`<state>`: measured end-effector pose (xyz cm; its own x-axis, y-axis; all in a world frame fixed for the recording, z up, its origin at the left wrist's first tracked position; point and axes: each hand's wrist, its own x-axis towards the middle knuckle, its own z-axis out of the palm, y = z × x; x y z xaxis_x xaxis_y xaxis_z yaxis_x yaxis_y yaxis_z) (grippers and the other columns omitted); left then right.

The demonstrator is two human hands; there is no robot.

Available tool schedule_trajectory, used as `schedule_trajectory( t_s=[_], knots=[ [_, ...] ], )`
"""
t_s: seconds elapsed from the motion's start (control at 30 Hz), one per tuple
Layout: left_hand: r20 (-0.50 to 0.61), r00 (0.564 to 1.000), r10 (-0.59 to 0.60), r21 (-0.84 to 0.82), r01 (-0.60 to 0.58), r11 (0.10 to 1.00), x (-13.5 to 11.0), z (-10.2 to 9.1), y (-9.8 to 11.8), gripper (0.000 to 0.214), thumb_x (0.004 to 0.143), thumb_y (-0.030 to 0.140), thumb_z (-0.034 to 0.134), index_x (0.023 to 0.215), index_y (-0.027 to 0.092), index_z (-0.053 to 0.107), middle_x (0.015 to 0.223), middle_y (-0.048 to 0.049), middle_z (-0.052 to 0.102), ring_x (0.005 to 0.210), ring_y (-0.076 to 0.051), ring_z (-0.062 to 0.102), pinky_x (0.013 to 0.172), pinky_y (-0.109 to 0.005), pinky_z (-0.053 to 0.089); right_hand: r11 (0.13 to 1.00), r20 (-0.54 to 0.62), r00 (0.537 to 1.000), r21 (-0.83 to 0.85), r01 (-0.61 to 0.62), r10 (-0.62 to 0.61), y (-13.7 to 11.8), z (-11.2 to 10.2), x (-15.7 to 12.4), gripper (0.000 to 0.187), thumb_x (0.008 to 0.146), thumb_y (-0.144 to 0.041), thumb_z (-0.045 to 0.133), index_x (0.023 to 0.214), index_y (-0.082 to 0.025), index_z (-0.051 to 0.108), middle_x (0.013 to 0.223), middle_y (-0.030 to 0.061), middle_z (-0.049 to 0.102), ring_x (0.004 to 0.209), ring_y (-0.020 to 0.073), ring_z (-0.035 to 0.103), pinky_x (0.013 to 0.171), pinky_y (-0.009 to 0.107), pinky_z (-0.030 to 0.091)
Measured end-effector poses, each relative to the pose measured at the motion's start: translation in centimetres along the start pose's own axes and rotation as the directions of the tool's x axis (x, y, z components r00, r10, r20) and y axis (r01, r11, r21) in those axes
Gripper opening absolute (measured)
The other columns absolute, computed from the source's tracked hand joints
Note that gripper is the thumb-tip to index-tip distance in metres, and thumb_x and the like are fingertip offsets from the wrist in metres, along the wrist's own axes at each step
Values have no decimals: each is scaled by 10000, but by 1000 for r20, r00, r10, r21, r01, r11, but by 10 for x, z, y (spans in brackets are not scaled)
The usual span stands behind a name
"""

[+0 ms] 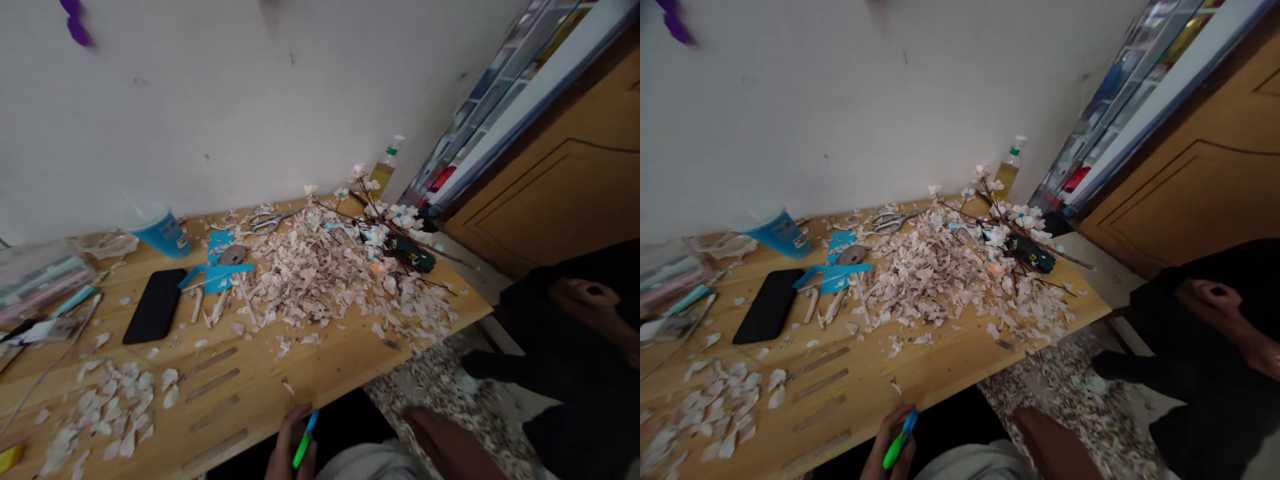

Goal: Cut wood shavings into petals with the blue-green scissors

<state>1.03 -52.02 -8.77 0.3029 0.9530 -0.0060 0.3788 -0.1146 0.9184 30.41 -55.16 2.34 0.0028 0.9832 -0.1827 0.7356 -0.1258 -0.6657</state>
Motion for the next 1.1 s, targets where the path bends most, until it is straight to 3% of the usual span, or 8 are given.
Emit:
schedule_trajectory(
  t_s=[0.1, 0.27, 0.4, 0.53, 0.7, 0.93, 1.0, 1.1],
  knots=[
    [64, 993, 97, 33, -100, 994, 19, 6, 29, 537, 1014, 239, 335, 1543, 218, 245, 1173, -120, 688, 1010, -168, 697, 893, -280, 580, 979, 165, 972, 141, 146, -169, -7, 41, 31, 384, 895, -439, 620, 1269, -350, 621, 1140, 93, 715, 978, 305, 697, 792, 433, 595],
    [114, 928, 355, 387, -370, 844, 51, 0, 50, 515, 1010, 191, 322, 1525, 188, 308, 1209, -140, 680, 1073, -214, 675, 891, -325, 586, 923, -133, 930, 136, 360, -343, -30, 52, 56, 514, 952, -289, 534, 1444, -405, 437, 1345, 106, 596, 1196, 310, 593, 939, 478, 537],
    [276, 858, 432, 582, -507, 635, 65, -32, 57, 266, 995, 186, 417, 1187, 181, 602, 905, -61, 711, 793, -197, 673, 714, -292, 554, 867, 279, 828, 40, 497, -487, -40, 27, 76, 342, 939, -278, 594, 1254, -408, 630, 1163, 59, 704, 1045, 288, 648, 910, 444, 530],
    [537, 747, 392, 596, -664, 451, 83, -55, 78, 31, 924, 177, 581, 907, 183, 606, 814, -29, 655, 721, -198, 607, 639, -307, 478, 914, 491, 777, 121, 387, -394, -47, 10, 90, 239, 900, -259, 639, 1126, -321, 685, 1068, 56, 728, 979, 277, 655, 859, 403, 512],
    [635, 634, 441, 564, -771, 295, 108, -58, 107, 85, 927, 146, 549, 913, 149, 632, 772, -55, 634, 716, -199, 580, 627, -318, 437, 917, 580, 780, 399, -24, -233, -44, 3, 95, 326, 902, -236, 574, 1222, -284, 604, 1095, 39, 714, 958, 224, 662, 833, 336, 508],
    [591, 473, 653, 474, -859, 193, 137, -51, 131, 327, 985, 140, 410, 1217, 200, 632, 1257, -50, 673, 1217, -180, 555, 1120, -350, 375, 801, 226, 973, 591, -95, -51, -36, 33, 101, 156, 818, -284, 659, 962, -232, 632, 890, 31, 696, 822, 217, 644, 741, 325, 522],
    [486, 557, 673, 502, -809, 306, 158, -58, 121, 354, 987, 185, 457, 1301, 295, 580, 1327, -16, 634, 1269, -193, 533, 1140, -401, 363, 780, 136, 990, 616, -107, 29, -28, 39, 106, 176, 819, -384, 674, 911, -234, 663, 833, 34, 694, 791, 229, 643, 715, 338, 525],
    [17, 831, 556, 628, -442, 640, 204, -73, 93, 366, 979, 243, 510, 1340, 281, 552, 1337, -92, 600, 1280, -266, 516, 1114, -502, 378, 713, 18, 989, 690, -120, 150, -12, 48, 114, 314, 753, -501, 729, 936, -247, 703, 826, 45, 692, 775, 246, 644, 691, 359, 534]
  ],
)
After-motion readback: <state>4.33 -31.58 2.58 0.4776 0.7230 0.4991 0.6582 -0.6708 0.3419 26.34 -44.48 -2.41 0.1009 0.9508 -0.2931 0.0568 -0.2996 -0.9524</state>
